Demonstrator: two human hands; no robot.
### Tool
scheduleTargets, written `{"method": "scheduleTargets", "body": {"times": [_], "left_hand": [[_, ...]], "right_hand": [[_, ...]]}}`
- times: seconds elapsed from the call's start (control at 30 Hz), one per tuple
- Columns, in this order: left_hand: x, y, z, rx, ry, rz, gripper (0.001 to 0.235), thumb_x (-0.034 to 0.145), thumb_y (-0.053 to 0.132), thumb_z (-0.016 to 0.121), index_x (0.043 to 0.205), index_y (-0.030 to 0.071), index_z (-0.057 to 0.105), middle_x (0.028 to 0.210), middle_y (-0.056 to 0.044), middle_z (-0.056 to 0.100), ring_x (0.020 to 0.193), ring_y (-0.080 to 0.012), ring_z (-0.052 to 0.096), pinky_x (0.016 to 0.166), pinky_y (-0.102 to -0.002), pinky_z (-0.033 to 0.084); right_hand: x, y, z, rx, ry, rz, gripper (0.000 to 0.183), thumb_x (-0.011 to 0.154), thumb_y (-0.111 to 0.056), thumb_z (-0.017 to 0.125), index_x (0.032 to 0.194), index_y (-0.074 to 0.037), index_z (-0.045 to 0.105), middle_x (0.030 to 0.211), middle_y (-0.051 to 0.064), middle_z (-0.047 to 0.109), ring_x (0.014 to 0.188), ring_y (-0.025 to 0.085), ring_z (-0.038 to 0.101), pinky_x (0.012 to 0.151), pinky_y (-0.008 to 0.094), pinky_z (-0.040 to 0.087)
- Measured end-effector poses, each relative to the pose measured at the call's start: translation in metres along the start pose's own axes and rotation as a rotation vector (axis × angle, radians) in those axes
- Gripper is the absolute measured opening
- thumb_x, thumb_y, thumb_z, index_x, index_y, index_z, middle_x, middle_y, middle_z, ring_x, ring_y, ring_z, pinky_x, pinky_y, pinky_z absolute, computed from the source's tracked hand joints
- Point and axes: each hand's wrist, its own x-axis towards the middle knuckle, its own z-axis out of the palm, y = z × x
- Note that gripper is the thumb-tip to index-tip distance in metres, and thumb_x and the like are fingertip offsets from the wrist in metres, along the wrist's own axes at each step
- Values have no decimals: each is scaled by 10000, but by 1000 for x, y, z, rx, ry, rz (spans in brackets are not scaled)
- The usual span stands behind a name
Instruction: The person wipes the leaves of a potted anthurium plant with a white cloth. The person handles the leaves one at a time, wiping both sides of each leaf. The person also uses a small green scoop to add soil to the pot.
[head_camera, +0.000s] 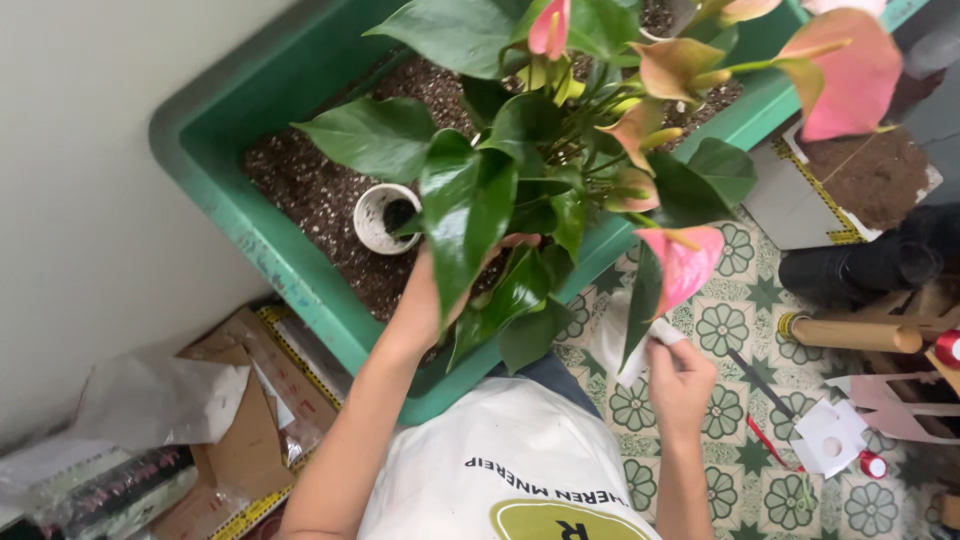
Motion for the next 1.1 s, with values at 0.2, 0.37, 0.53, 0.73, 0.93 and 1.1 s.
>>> {"method": "scheduleTargets", "body": {"times": [0.2, 0.37, 0.53, 0.73, 0.93, 1.1], "left_hand": [[-10, -43, -33, 105, 252, 44, 315, 1001, -29, 505, 1280, -41, 653, 1139, -81, 737, 991, -119, 664, 868, -258, 534], [-10, -101, -22, -97, 56, -97, 320, 1059, 72, 539, 1367, -1, 584, 1241, -82, 726, 1118, -145, 709, 1017, -295, 553], [1, -158, 13, -162, -123, -66, 447, 1002, 74, 608, 1429, -18, 517, 1320, -109, 642, 1141, -180, 643, 982, -333, 542], [7, -193, 22, -587, -336, -273, 468, 1179, 151, 512, 1580, -82, 453, 1415, -154, 578, 1217, -182, 596, 1034, -305, 524], [7, -160, 35, -740, -195, -336, 557, 1017, 170, 491, 1552, 86, 360, 1454, -61, 566, 1251, -145, 617, 1055, -276, 529], [11, -127, 47, -625, -364, -172, 598, 1047, 117, 579, 1595, 81, 343, 1397, -142, 580, 1192, -197, 623, 1024, -323, 530]], "right_hand": [[-1, 12, 0, 367, 28, 227, 154, 985, -45, 704, 1081, 67, 748, 955, 57, 747, 789, 100, 652, 709, 245, 500], [-4, -15, 42, 73, 112, -66, 258, 918, -23, 780, 1165, 26, 720, 1033, 60, 743, 902, 108, 664, 823, 254, 528], [0, -47, 90, -184, 191, -506, 317, 959, 57, 655, 1273, 24, 683, 1212, 111, 732, 1066, 207, 724, 934, 323, 562], [15, -61, 114, -448, -110, -714, 341, 888, 26, 650, 1229, 37, 651, 1551, 175, 522, 1474, 346, 477, 1196, 454, 430], [-1, -65, 108, -410, -161, -702, 428, 834, 60, 636, 1257, 109, 673, 1483, 193, 560, 1422, 359, 507, 1181, 454, 421], [-22, -67, 99, -366, -191, -707, 264, 762, 142, 563, 989, 64, 673, 1376, 174, 654, 1340, 360, 607, 1136, 420, 494]]}}
